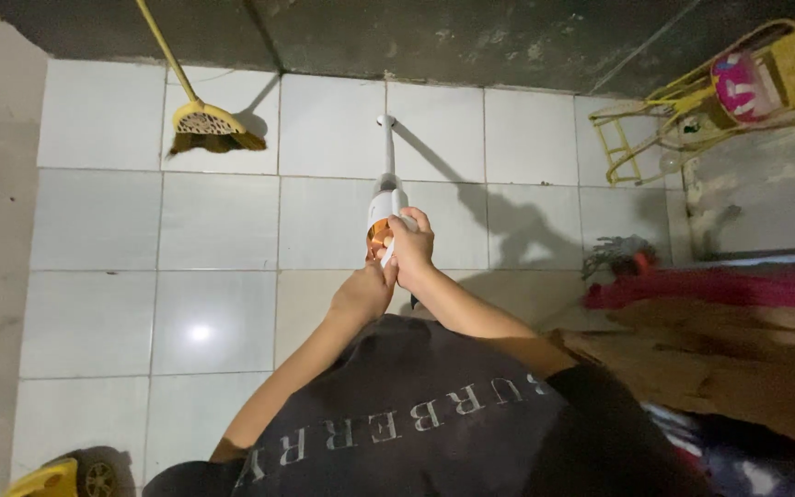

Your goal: Assembling a cordless vacuum cleaner by connecting the main body and the handle.

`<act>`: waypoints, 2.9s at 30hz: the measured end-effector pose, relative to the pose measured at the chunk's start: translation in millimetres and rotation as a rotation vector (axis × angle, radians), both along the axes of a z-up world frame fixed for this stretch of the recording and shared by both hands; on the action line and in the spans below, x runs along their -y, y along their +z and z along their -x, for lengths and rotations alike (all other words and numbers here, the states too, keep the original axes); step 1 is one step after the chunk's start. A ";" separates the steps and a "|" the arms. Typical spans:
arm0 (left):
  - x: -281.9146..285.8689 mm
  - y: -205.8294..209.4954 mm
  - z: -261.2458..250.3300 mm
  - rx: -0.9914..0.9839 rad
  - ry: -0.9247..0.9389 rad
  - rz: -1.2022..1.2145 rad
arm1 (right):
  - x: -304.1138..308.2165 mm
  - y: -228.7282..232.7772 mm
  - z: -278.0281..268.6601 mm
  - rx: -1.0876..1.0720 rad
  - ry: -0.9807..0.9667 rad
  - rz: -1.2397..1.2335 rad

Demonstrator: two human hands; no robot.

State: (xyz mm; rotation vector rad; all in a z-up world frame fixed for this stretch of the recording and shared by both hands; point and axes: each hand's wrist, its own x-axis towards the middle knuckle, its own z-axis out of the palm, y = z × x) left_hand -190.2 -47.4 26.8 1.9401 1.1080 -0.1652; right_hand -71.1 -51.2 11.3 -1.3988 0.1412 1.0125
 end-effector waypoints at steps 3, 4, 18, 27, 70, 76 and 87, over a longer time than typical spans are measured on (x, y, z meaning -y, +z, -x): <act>-5.2 7.0 -1.8 -0.001 0.024 -0.006 | -6.4 3.2 -2.5 -0.035 0.022 -0.004; -8.9 0.4 -4.3 -0.003 0.018 -0.005 | -10.1 5.0 -2.9 -0.037 0.016 -0.003; -61.3 -41.7 -78.4 -0.030 0.075 0.001 | -72.3 -49.0 -75.4 0.107 0.048 -0.006; -76.8 -32.0 -94.7 0.048 0.142 -0.027 | -95.5 -62.6 -95.4 0.082 0.051 -0.050; -83.8 -16.8 -93.4 0.031 0.141 0.020 | -96.8 -18.2 -88.8 0.126 0.063 0.009; -51.0 9.8 -75.7 0.073 0.009 0.058 | -51.5 11.4 -73.5 0.040 0.001 0.085; -76.3 -9.6 -110.8 0.033 0.009 0.007 | -78.5 -23.3 -109.8 0.092 -0.072 -0.010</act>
